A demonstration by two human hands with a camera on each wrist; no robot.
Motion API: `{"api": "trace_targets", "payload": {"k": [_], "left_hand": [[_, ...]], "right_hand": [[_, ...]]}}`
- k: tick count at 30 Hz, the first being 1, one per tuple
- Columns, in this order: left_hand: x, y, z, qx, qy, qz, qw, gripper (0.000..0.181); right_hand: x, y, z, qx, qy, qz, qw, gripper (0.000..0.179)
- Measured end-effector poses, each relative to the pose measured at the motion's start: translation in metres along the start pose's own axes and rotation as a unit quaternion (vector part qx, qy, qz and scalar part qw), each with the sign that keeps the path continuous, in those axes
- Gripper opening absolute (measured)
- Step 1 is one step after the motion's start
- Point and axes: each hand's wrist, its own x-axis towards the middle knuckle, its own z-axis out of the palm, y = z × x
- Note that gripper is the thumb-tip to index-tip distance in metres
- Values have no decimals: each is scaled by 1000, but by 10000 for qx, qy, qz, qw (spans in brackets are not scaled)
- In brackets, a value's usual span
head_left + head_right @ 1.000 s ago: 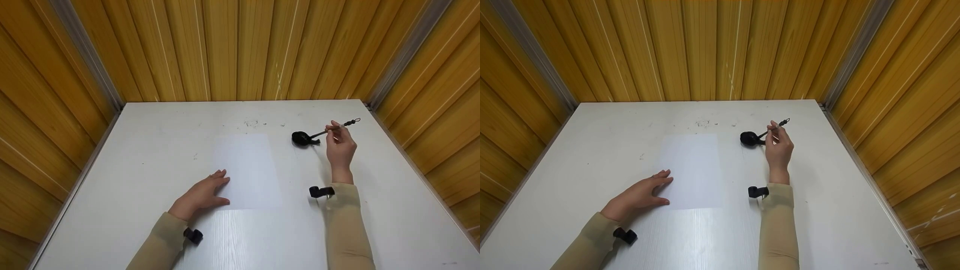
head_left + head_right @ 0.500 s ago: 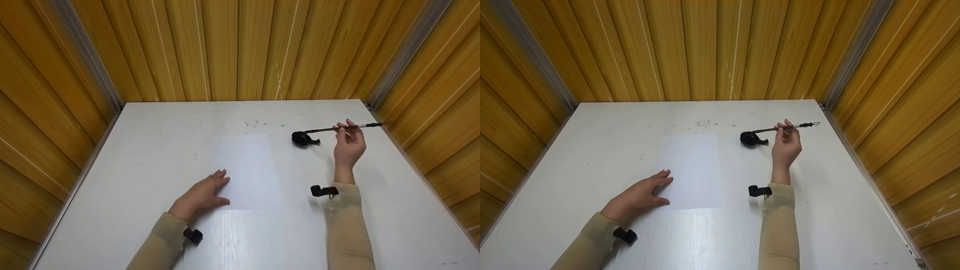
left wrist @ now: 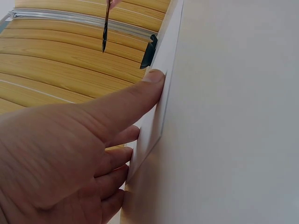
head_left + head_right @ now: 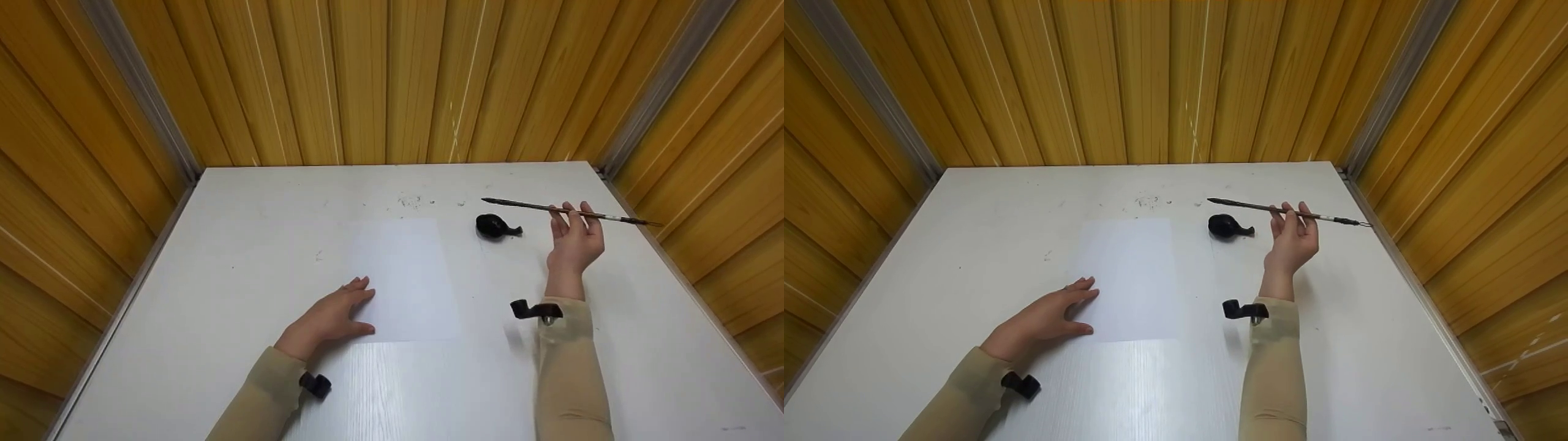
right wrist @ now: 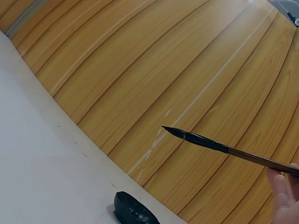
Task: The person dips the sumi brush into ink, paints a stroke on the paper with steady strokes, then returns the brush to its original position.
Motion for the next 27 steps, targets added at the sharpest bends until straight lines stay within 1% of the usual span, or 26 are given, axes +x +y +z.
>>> {"api": "trace_targets", "payload": {"k": [4, 8, 16, 19, 23, 27], "left_hand": [[0, -1, 0, 21, 8, 22, 10000, 75], [0, 1, 1, 23, 6, -57, 10000, 76], [0, 3, 3, 69, -35, -170, 9998, 76], [1, 4, 2, 73, -46, -165, 9998, 76], [3, 5, 2, 62, -43, -157, 9998, 76], [3, 5, 3, 55, -40, -178, 9998, 76]], "right_hand": [[-4, 1, 6, 216, -111, 175, 9996, 18], [-12, 3, 13, 246, -370, 217, 9988, 16], [-31, 10, 28, 50, -945, 103, 9955, 10], [-38, 14, 34, -68, -1161, -26, 9932, 10], [-49, 22, 42, -355, -1527, -206, 9874, 14], [-62, 32, 50, -590, -1884, -283, 9799, 11]]}}
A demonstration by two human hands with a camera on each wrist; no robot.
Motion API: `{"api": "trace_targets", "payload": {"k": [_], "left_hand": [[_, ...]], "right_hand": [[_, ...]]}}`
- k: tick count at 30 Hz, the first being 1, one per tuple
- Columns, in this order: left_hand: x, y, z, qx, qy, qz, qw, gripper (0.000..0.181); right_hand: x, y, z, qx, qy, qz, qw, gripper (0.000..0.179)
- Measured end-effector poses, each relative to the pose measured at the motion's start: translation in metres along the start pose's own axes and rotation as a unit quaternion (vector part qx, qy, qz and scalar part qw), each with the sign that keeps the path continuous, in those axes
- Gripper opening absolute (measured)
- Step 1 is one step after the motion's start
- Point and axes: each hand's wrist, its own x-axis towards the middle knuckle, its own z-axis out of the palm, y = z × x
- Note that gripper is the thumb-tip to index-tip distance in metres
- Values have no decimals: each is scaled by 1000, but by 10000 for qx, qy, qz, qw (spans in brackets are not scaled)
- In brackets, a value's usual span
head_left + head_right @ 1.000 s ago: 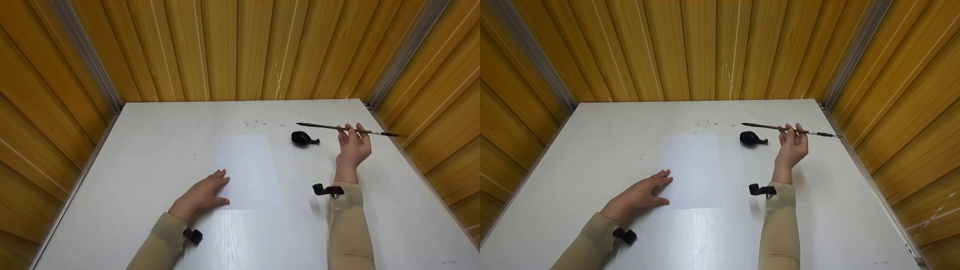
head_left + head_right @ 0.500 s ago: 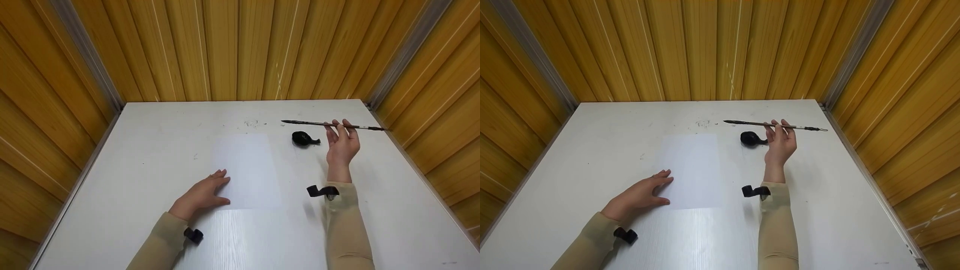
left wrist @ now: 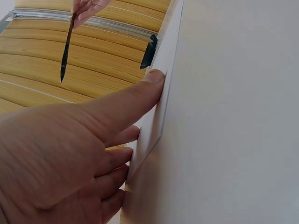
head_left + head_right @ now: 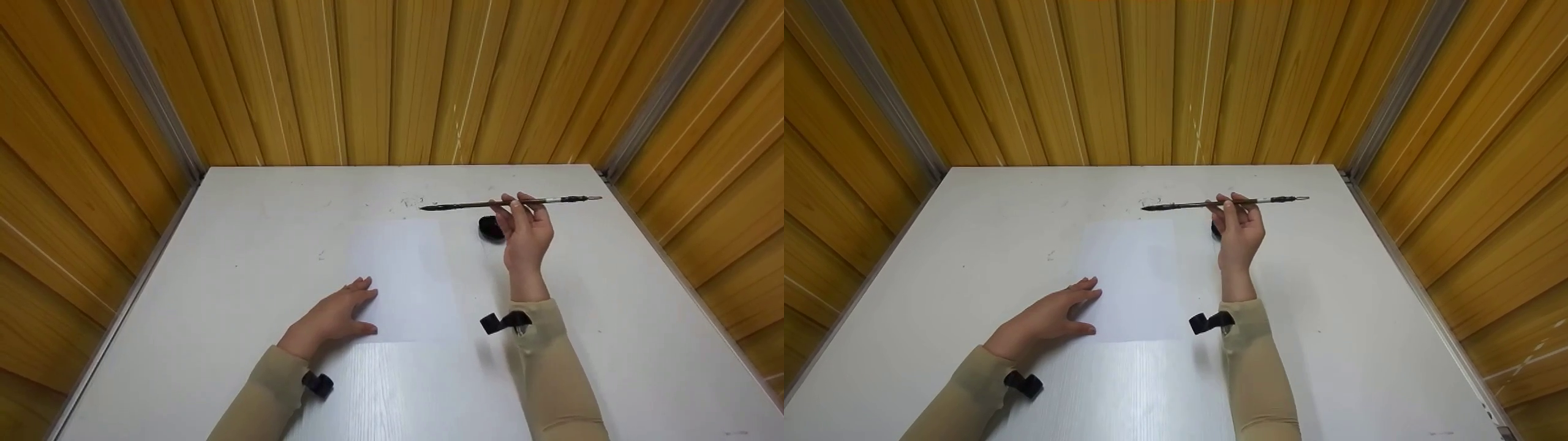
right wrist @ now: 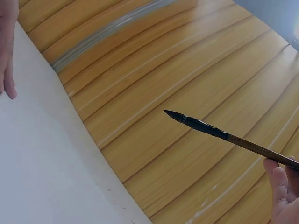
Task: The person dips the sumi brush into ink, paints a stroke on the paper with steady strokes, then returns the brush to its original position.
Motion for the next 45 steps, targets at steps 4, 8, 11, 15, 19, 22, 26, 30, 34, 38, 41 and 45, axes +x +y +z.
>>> {"api": "trace_targets", "payload": {"k": [4, 8, 11, 15, 19, 22, 26, 30, 34, 38, 41, 45], "left_hand": [[0, 0, -1, -32, 10, 131, 9999, 76], [0, 0, -1, -23, 18, 211, 9998, 75], [0, 0, -1, 26, 39, 210, 9998, 75], [1, 0, 0, 51, 60, 213, 9997, 75], [0, 1, -1, 36, 49, 214, 9998, 75], [0, 1, -1, 39, 33, 220, 9997, 75], [-1, 0, -1, 30, 18, 233, 9997, 75], [0, -1, -1, 32, 0, 240, 9997, 75], [0, -1, -2, -31, -10, 245, 9997, 74], [0, -1, -2, -70, -15, 215, 9997, 74], [0, -1, -2, -33, -12, 188, 9998, 75], [0, 0, -1, 21, -16, 138, 9999, 75]], "right_hand": [[-9, 10, 11, -389, -404, -149, 9983, 12], [-17, 20, 19, -656, -688, -198, 9953, 14], [-22, 27, 25, -658, -810, -136, 9944, 14], [-28, 36, 34, -658, -1002, -67, 9928, 14], [-35, 46, 41, -762, -1161, 23, 9903, 15], [-39, 53, 45, -904, -1275, 78, 9877, 15], [-44, 61, 51, -1136, -1406, 154, 9834, 15], [-50, 67, 56, -1236, -1534, 238, 9801, 17], [-54, 73, 59, -1258, -1705, 252, 9770, 20], [-58, 78, 62, -1331, -1823, 255, 9739, 18], [-61, 81, 65, -1432, -1899, 262, 9709, 17], [-64, 84, 68, -1637, -1977, 266, 9661, 17]]}}
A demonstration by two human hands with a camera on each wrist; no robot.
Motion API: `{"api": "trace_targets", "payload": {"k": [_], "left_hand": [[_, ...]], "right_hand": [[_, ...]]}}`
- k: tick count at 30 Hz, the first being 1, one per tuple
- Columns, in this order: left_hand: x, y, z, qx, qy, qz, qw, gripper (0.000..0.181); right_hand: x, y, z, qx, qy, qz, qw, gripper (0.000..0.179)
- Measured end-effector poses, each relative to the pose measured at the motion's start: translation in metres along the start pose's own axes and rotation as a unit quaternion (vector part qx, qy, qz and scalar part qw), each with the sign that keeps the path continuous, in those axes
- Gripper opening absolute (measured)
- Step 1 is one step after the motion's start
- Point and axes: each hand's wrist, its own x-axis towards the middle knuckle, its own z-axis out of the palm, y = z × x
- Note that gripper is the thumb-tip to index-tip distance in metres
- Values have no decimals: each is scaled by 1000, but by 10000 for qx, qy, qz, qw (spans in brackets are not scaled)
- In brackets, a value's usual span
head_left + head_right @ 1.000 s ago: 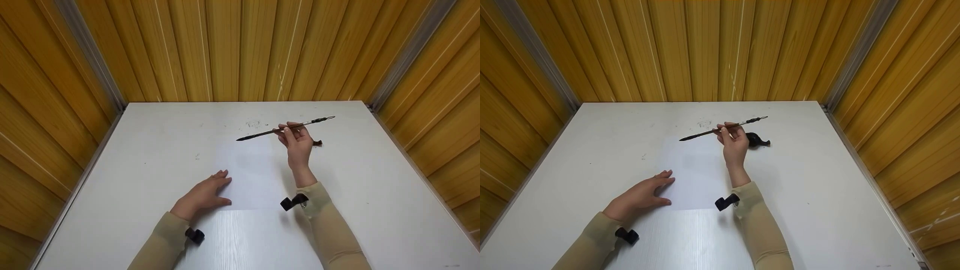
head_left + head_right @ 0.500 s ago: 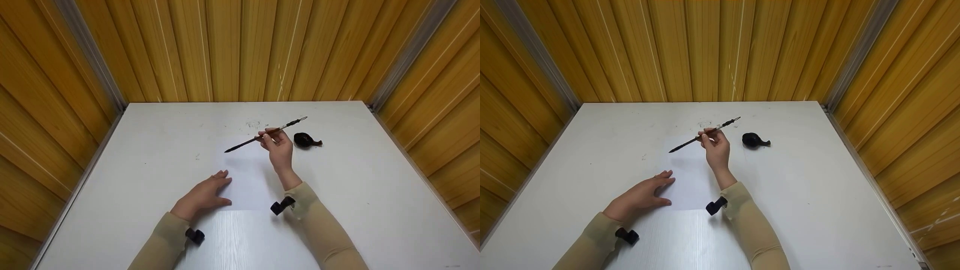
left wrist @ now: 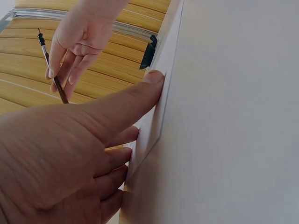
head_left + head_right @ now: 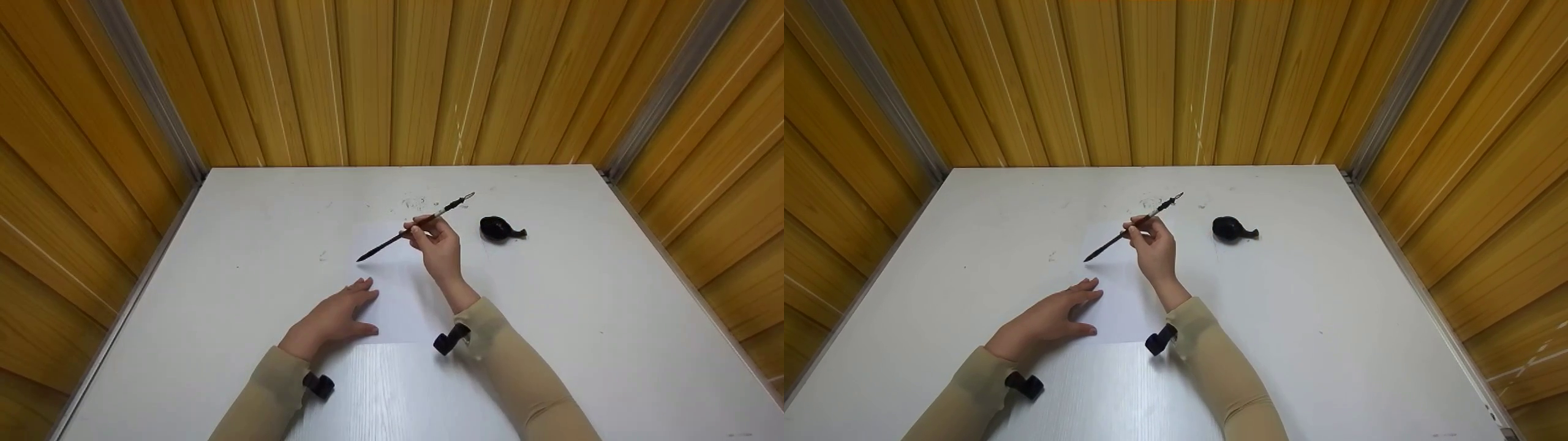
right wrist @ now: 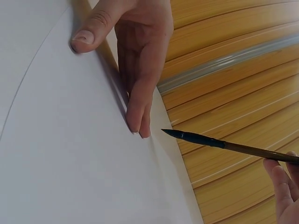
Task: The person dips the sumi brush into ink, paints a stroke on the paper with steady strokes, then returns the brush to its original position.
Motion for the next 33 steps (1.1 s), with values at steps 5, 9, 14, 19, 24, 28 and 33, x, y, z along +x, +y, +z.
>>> {"api": "trace_targets", "payload": {"k": [5, 9, 14, 19, 24, 28, 33], "left_hand": [[1, 2, 1, 4, -12, -146, 9999, 76], [2, 1, 2, 17, 0, -160, 9999, 75], [1, 0, 1, 4, -6, -118, 9999, 75], [1, 0, 0, 43, 1, -22, 10000, 75], [2, -1, 0, 76, 11, 19, 10000, 75], [3, -1, 0, 100, -2, -23, 9999, 75], [3, 0, 0, 98, -4, -14, 10000, 75]], "right_hand": [[-1, 3, 3, -137, -44, 108, 9998, 17], [-1, 6, 3, -198, -90, 140, 9997, 20], [-2, 7, 3, -303, -127, 156, 9993, 15], [-1, 8, 3, -392, -179, 121, 9990, 17], [-1, 9, 3, -505, -207, 146, 9984, 19], [-2, 7, 4, -646, -248, 141, 9975, 19], [-1, 6, 5, -733, -315, 40, 9968, 19]]}}
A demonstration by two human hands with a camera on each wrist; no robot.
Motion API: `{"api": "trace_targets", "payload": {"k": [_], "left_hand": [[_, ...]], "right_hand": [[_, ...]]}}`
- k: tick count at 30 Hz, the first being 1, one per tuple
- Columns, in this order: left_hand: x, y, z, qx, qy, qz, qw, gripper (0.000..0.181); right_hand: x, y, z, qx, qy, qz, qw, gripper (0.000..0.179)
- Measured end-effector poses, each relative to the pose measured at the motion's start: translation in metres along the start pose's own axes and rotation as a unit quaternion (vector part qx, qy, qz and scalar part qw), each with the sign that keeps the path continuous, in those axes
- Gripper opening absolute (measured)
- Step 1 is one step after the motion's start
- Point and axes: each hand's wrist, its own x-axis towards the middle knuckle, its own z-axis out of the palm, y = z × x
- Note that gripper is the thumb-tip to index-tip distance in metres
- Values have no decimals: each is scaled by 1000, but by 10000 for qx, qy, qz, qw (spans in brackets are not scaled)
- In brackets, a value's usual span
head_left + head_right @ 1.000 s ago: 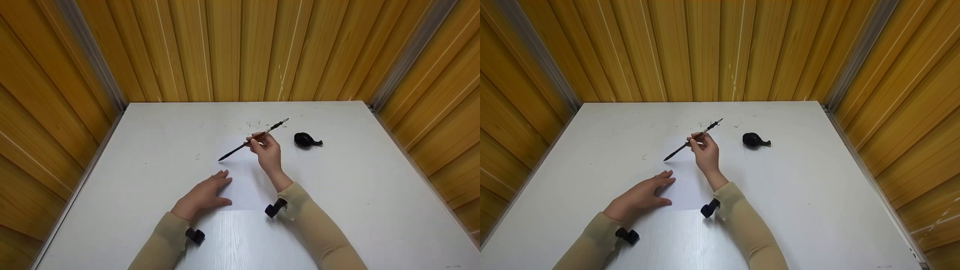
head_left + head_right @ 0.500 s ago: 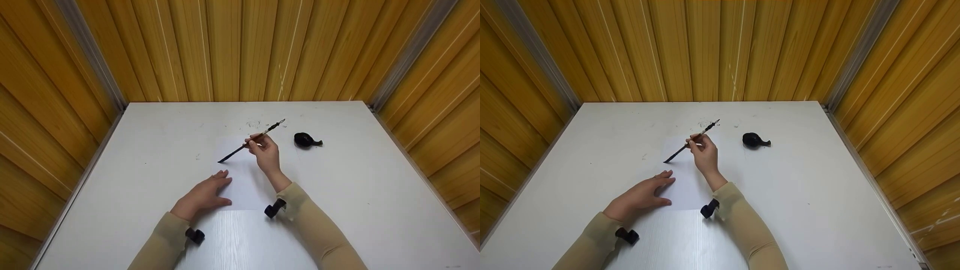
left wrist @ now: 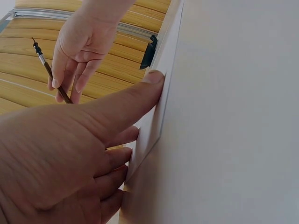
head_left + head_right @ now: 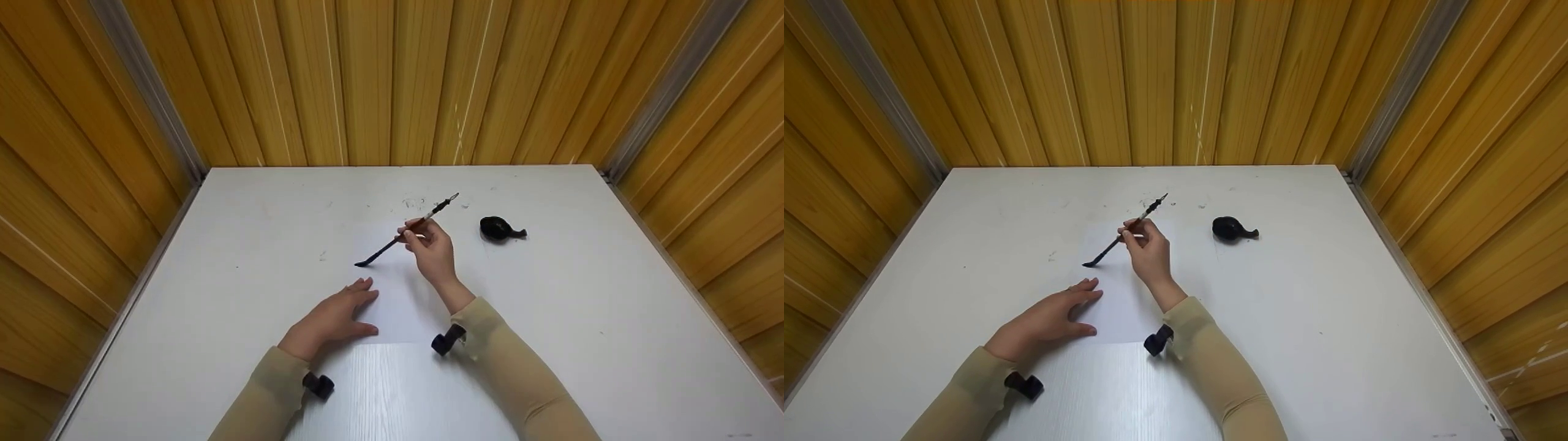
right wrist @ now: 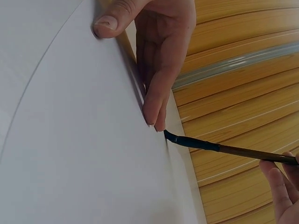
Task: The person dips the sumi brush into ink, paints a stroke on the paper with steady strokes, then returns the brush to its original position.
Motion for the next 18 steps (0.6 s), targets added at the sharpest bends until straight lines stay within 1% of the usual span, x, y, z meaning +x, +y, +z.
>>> {"api": "trace_targets", "payload": {"k": [6, 11, 18], "left_hand": [[-1, 0, -1, -4, -1, 66, 10000, 75], [-1, -1, -1, 16, -10, 76, 10000, 75], [-2, -1, -1, -60, 5, 94, 9999, 74]], "right_hand": [[0, 1, 0, -128, -20, -94, 9999, 19], [1, 1, 0, -212, -48, -67, 9997, 23], [1, 0, -1, -326, -43, -58, 9994, 20]]}}
